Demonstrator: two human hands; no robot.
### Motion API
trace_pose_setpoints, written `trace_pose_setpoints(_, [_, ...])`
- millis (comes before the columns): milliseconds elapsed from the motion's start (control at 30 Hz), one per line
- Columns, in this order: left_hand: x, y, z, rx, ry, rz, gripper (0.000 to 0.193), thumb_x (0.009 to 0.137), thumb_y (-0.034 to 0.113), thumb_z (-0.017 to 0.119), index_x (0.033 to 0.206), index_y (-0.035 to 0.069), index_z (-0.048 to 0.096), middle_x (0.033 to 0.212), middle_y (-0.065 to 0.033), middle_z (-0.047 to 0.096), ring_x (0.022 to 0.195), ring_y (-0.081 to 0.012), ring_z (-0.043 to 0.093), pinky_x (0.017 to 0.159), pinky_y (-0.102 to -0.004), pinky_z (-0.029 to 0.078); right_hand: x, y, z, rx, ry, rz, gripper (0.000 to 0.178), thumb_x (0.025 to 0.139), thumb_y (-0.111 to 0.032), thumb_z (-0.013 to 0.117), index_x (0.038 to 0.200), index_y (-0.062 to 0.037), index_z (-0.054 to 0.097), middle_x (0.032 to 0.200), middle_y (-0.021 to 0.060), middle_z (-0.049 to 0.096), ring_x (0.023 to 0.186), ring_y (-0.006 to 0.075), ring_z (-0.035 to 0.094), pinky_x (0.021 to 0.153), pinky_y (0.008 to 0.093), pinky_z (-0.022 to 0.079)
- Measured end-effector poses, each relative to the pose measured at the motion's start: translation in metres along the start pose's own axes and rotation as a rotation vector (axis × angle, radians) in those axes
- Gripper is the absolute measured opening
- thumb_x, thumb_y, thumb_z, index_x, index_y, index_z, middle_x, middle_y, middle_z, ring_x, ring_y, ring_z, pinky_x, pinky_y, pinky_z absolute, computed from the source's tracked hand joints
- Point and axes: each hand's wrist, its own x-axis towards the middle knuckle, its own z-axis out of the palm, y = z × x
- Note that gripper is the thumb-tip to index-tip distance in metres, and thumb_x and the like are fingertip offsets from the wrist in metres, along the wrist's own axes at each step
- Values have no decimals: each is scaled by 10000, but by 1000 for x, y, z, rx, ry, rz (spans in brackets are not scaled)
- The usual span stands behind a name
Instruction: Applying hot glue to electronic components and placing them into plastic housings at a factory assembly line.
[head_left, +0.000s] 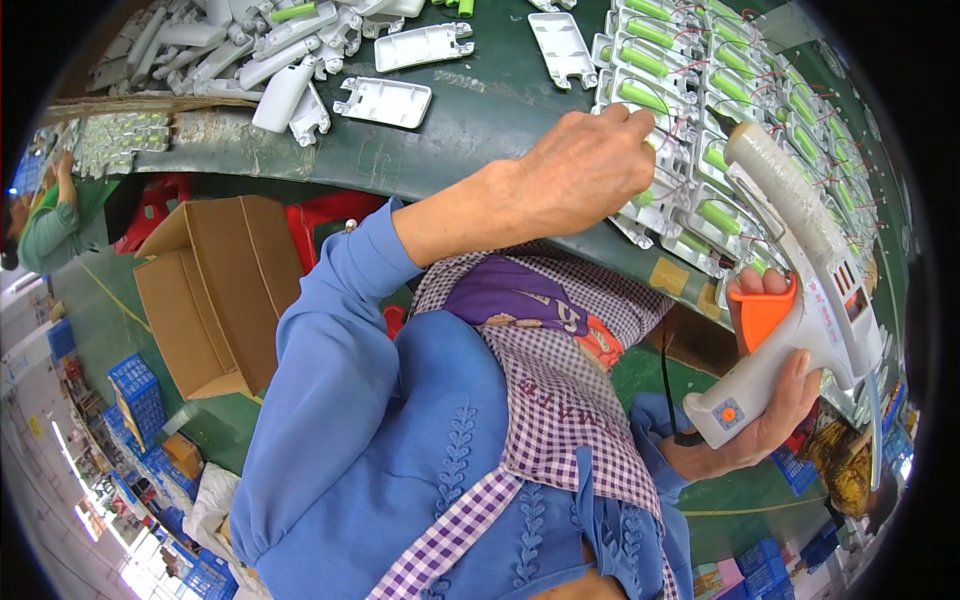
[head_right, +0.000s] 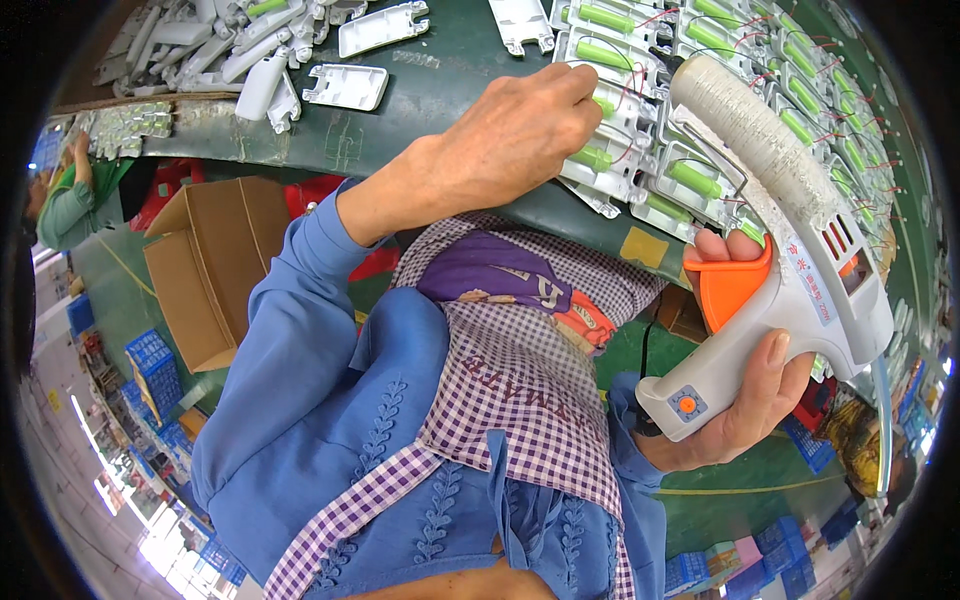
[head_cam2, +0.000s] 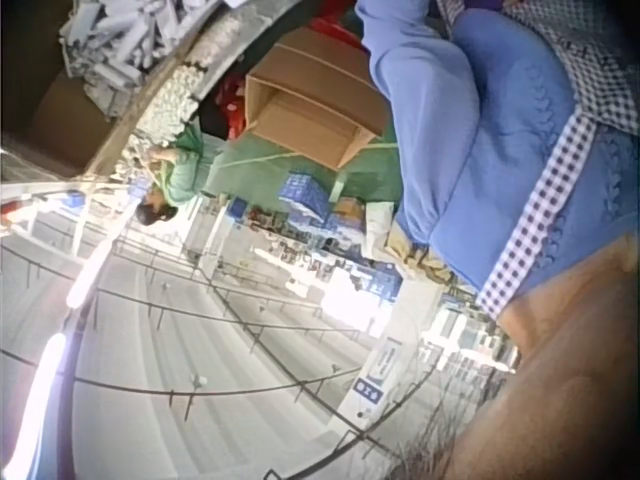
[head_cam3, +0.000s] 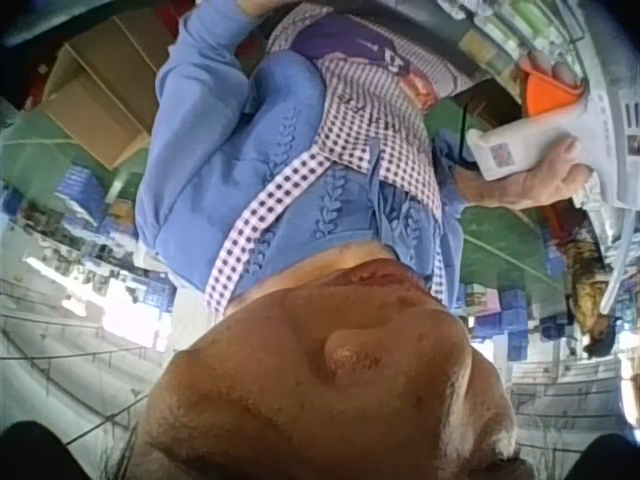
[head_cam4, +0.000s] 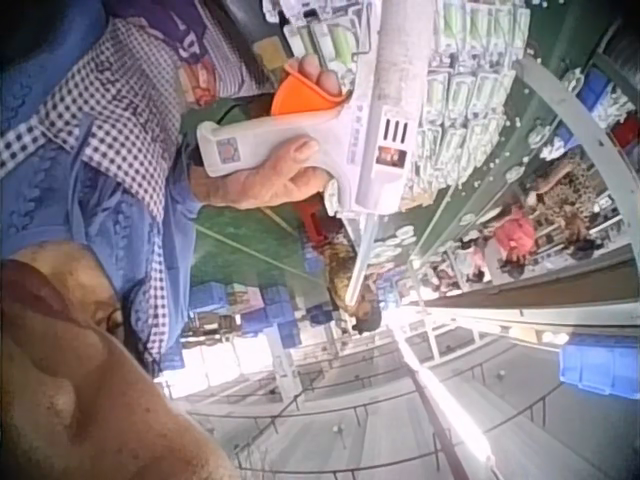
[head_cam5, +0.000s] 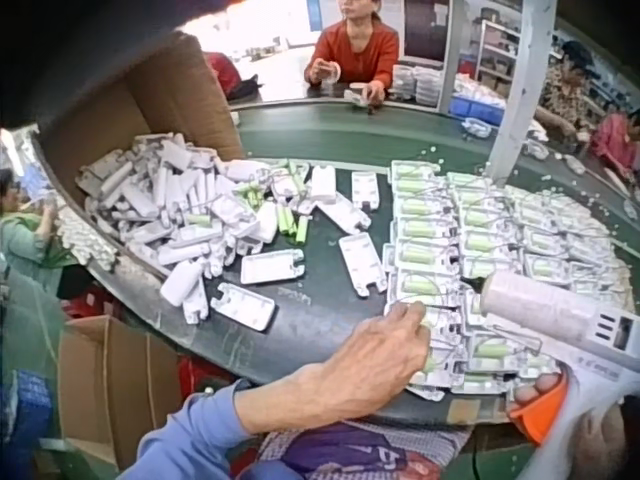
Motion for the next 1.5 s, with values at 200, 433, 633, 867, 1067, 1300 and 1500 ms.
trace_pose_setpoints(200, [-9,8,-8,-6,-49,18,109,684,-26,614,788,-46,584,928,-156,543,903,-290,592,671,-397,552,0,2,4,34,13,4,546,978,-227,439,1351,153,319,1153,356,574,1020,423,641,919,515,519])
trace_pose_setpoints(433, [-10,15,-27,-29,-148,8,100,679,-33,617,772,-56,591,908,-161,547,902,-295,599,659,-403,553,-1,-1,0,-3,-42,64,539,963,-220,398,1330,171,346,1183,303,568,1104,383,597,993,490,479])
trace_pose_setpoints(633, [0,5,-13,24,-66,8,94,684,-36,617,774,-51,595,915,-157,551,905,-294,603,651,-399,556,-2,3,2,81,8,-3,571,946,-175,470,1381,141,280,1156,388,550,1031,472,623,941,549,491])
trace_pose_setpoints(867, [2,2,5,62,25,13,96,693,-27,620,782,-54,599,922,-155,561,897,-286,614,655,-383,567,-5,6,1,88,1,14,550,962,-184,458,1372,146,296,1155,374,563,1028,448,632,922,527,514])
trace_pose_setpoints(1067, [0,13,6,143,2,-23,105,682,3,631,762,-60,606,951,-164,572,903,-280,615,658,-376,570,-7,8,4,204,-28,24,503,984,-185,439,1344,147,326,1159,358,574,1014,430,640,899,497,535])
trace_pose_setpoints(1300, [-4,7,7,79,16,-1,107,679,-6,623,767,-57,589,933,-161,551,902,-280,600,664,-373,561,-8,6,4,133,-28,27,548,948,-136,459,1382,144,279,1163,385,550,1014,455,631,905,531,520])
trace_pose_setpoints(1500, [-10,4,3,-154,81,-93,192,764,0,628,938,-33,554,944,-150,527,918,-329,584,709,-417,540,-8,2,7,107,6,40,575,940,-122,460,1416,116,244,1174,397,535,1025,470,621,915,556,503])
